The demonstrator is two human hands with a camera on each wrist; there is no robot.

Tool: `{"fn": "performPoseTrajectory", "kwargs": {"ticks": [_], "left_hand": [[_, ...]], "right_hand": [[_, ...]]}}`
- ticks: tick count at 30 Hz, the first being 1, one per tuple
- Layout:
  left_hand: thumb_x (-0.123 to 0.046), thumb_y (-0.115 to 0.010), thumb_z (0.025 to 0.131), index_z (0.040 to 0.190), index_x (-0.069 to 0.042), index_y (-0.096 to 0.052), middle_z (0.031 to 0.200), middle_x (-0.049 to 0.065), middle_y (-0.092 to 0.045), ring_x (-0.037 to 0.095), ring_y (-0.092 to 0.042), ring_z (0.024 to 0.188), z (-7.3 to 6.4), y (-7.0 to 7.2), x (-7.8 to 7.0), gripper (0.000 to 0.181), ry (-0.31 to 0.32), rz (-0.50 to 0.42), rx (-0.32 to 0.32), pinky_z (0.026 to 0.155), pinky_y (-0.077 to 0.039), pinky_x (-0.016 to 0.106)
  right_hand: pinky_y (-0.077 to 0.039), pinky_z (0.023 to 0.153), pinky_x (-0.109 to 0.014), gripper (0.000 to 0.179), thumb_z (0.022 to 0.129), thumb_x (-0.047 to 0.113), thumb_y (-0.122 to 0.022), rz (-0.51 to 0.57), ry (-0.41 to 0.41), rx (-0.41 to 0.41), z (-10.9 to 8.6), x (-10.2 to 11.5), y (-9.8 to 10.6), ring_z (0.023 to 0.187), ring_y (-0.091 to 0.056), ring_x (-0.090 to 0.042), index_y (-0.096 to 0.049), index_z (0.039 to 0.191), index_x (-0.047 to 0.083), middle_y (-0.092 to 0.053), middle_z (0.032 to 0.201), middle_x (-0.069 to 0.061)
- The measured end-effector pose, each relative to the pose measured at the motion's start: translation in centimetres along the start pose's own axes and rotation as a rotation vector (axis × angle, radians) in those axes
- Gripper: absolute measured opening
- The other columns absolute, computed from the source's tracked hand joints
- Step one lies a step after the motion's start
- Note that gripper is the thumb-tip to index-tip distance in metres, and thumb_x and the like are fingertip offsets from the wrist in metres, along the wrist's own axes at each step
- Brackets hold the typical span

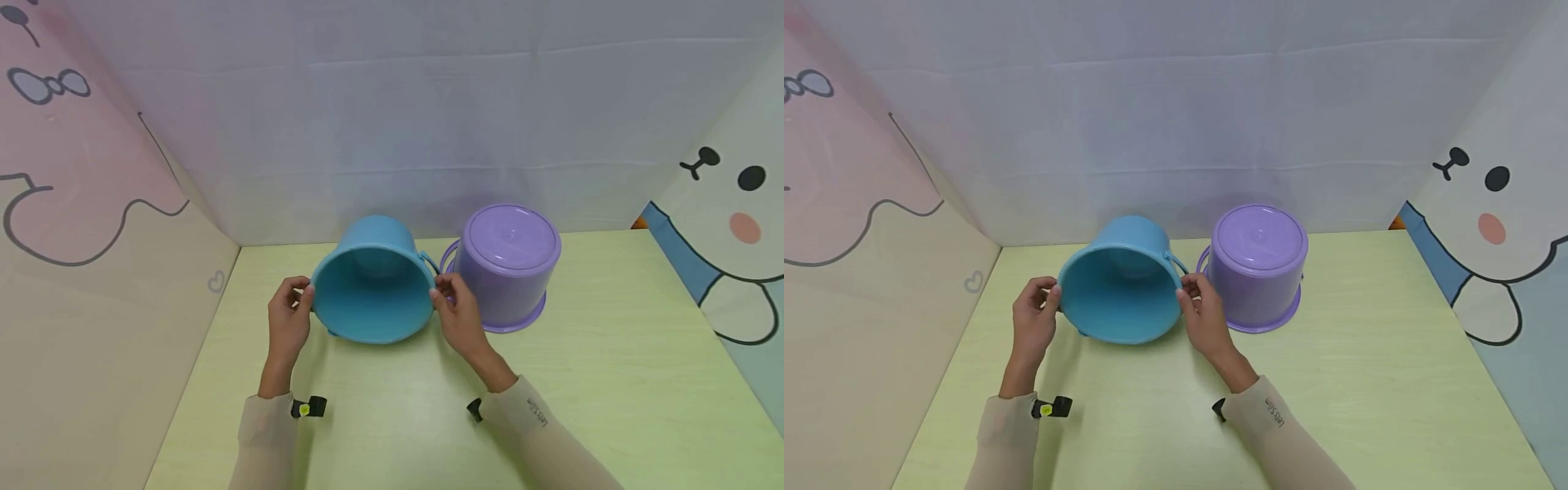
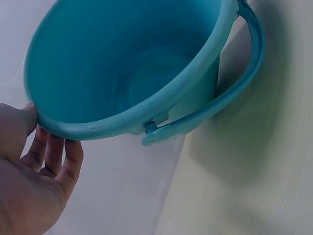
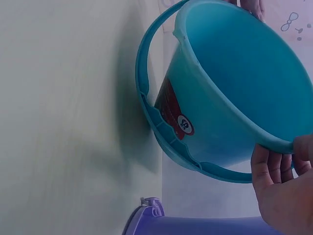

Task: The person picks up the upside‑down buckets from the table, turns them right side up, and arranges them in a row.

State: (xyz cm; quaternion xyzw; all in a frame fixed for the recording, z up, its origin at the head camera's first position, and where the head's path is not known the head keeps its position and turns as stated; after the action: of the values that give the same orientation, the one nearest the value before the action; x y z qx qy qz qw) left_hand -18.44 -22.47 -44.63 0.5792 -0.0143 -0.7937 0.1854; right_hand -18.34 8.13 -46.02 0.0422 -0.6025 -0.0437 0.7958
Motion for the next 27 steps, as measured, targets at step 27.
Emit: {"fn": "performPoseTrajectory", "kwargs": {"ticks": [27], "left_hand": [[-0.011,-0.059,0.109,0.121,0.008,-0.064,0.103,0.008,-0.058,0.008,-0.057,0.068,0.57,-0.25,-0.67,0.023,0.189,-0.026,-0.027,0.064,-0.055,0.017]], "right_hand": [[-0.060,0.069,-0.026,0.019,0.104,-0.008,-0.058,0.049,-0.008,-0.053,0.95,0.76,0.53,0.081,-0.058,-0.019,-0.058,0.122,-0.012,-0.059,0.101,-0.026]]}}
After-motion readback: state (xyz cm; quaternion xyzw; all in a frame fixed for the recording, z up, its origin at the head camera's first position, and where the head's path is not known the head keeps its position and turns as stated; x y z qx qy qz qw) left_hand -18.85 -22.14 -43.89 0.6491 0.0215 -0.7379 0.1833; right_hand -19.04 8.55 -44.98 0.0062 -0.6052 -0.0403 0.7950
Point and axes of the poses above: each hand's wrist, its own z-axis towards the middle knuckle, its own y-axis out of the back of the hand, x = y × z, the point moved 5 cm from there along z, towards the middle knuckle
